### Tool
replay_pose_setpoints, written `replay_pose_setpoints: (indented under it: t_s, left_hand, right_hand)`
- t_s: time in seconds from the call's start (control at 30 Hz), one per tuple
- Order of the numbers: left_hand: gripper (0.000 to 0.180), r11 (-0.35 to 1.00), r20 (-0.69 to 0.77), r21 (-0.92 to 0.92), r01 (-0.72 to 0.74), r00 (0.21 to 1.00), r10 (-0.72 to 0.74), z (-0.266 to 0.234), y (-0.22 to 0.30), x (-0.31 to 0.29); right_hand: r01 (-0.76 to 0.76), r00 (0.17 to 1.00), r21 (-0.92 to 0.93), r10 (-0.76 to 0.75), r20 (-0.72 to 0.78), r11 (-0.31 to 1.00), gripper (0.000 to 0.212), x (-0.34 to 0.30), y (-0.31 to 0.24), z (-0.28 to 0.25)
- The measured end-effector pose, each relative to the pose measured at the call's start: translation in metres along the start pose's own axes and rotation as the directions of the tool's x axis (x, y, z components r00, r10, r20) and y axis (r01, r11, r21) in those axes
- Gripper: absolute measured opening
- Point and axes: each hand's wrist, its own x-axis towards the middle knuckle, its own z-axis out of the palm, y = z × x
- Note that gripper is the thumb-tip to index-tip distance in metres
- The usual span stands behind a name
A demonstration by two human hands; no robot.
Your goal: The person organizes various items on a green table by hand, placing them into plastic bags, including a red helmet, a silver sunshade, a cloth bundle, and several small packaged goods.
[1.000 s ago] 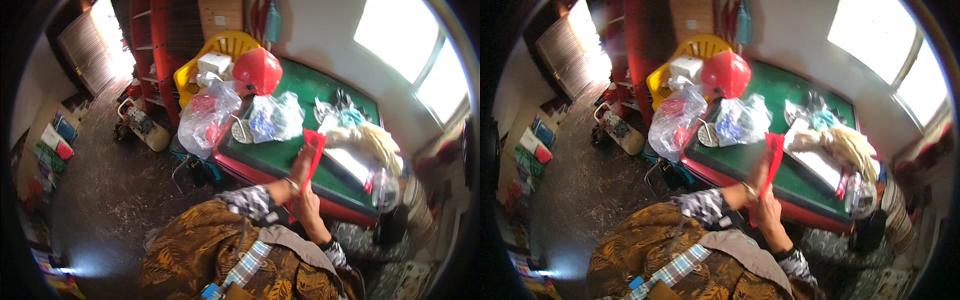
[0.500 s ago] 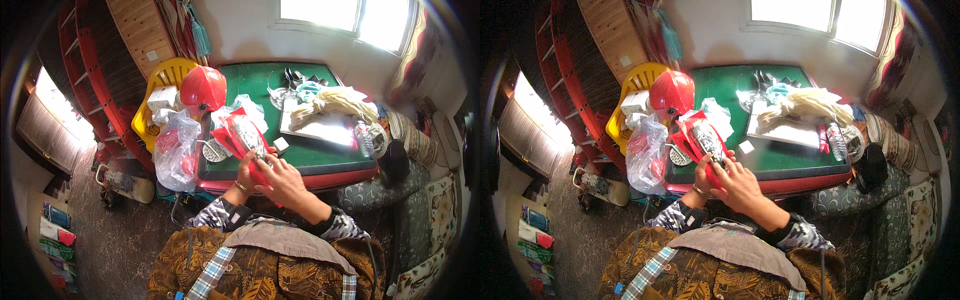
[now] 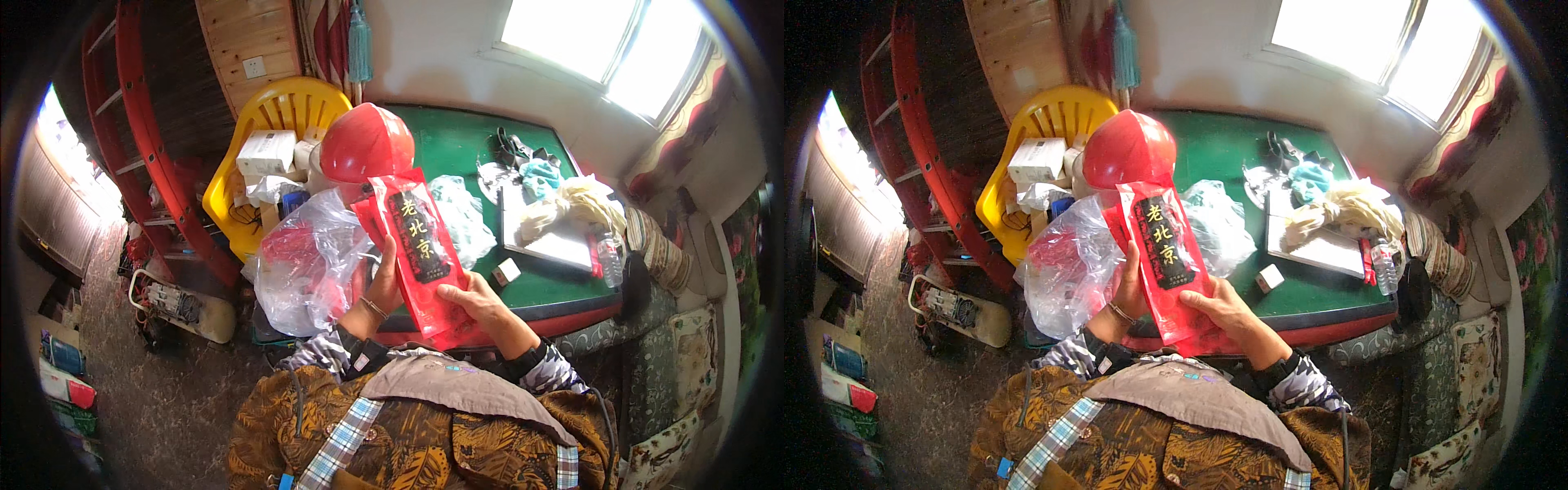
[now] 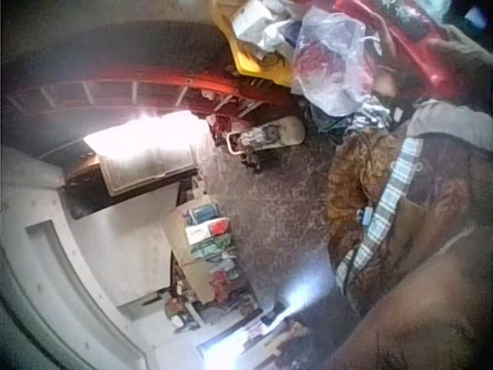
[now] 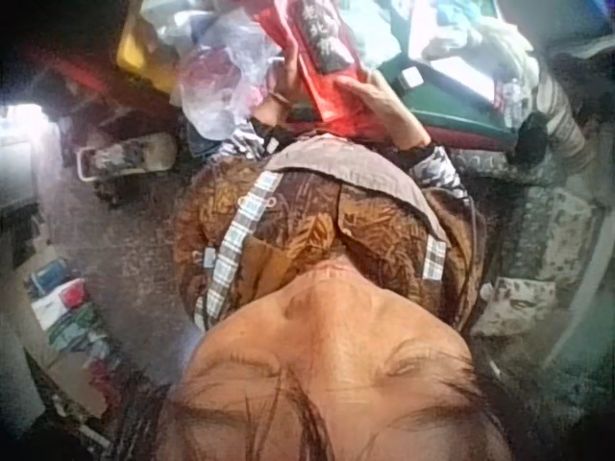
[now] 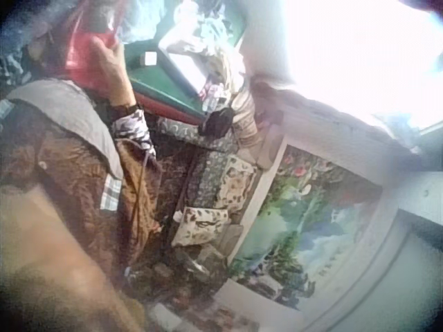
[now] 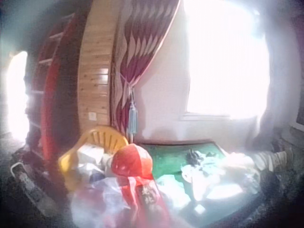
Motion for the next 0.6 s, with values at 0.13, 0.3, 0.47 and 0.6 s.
replay_pose_setpoints:
  t_s: [0.13,0.3,0.47,0.6]
  left_hand:
    - [0.069,0.999,-0.03,0.024,-0.031,0.999,0.032,-0.028,0.022,0.002]
    - [0.059,0.994,-0.132,0.101,-0.033,0.99,0.046,-0.045,0.041,-0.005]
    - [0.042,0.908,-0.281,0.372,-0.191,0.909,0.307,-0.038,0.065,-0.005]
    - [0.036,0.902,-0.371,0.352,-0.25,0.848,0.38,-0.045,0.084,-0.017]
  right_hand:
    - [0.079,0.997,-0.119,-0.081,-0.013,0.99,0.043,0.035,0.014,0.008]
    - [0.12,0.992,-0.21,-0.127,-0.02,0.97,0.039,0.063,0.013,0.023]
    - [0.023,0.995,-0.347,0.013,0.1,0.938,0.042,0.094,0.007,0.034]
    - [0.006,0.956,-0.265,0.072,0.285,0.964,0.047,0.119,0.004,0.043]
